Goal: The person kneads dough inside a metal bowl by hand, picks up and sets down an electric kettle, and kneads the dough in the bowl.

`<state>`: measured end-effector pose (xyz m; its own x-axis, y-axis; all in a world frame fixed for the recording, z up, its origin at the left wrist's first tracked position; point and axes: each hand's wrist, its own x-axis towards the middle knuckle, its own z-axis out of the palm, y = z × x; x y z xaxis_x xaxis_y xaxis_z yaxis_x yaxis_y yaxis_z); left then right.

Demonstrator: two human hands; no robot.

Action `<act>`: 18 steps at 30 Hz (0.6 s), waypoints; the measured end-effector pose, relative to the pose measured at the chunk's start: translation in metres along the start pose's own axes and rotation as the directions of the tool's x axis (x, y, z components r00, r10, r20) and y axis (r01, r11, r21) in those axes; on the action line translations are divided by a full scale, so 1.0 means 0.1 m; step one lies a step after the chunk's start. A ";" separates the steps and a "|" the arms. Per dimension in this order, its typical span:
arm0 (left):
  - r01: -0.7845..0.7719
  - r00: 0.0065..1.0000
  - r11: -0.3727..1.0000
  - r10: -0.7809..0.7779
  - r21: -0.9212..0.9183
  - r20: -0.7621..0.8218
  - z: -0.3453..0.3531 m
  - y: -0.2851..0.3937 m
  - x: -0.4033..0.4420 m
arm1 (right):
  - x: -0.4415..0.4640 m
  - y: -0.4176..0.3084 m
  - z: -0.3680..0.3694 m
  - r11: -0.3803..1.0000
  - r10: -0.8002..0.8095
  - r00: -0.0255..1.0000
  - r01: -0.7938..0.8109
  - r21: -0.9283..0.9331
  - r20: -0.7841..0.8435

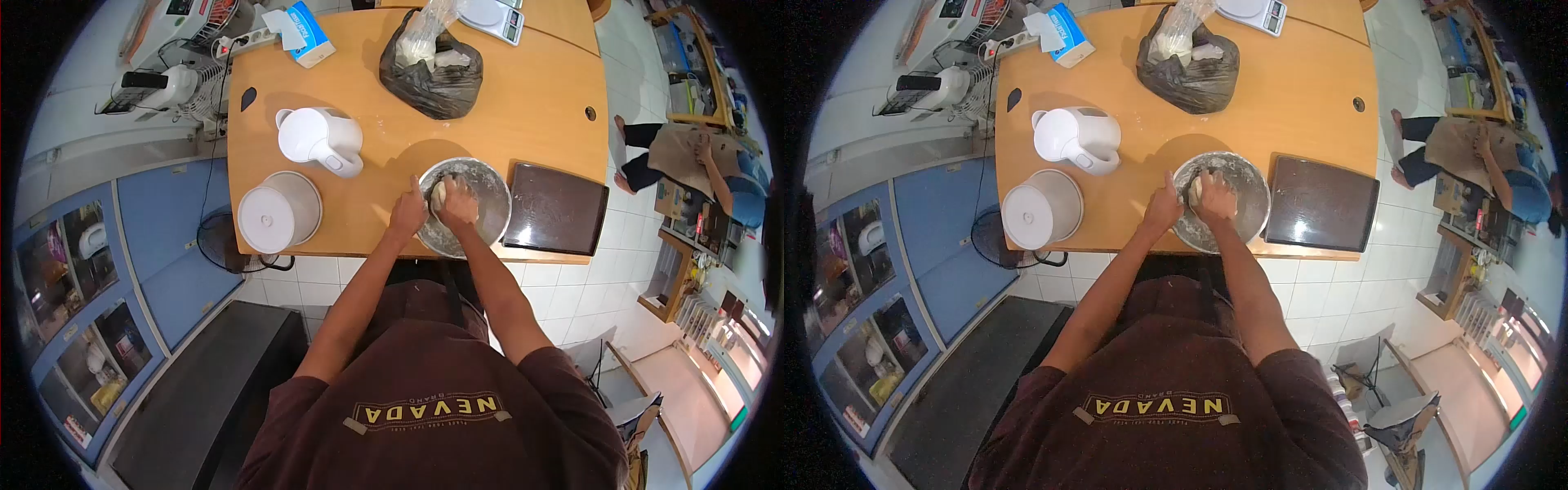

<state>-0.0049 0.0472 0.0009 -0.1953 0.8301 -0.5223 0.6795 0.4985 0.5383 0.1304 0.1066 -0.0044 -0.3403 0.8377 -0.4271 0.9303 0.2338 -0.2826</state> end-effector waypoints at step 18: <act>0.027 1.000 0.995 -0.027 -0.095 0.003 0.05 0.01 0.01 | -0.75 0.14 -0.43 0.939 -0.108 0.981 0.154 0.308 -0.160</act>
<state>-0.0009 0.0474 -0.0028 -0.2114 0.8159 -0.5381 0.6042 0.5419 0.5842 0.1751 0.0684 0.0602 -0.4124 0.8757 -0.2510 0.7788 0.1960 -0.5959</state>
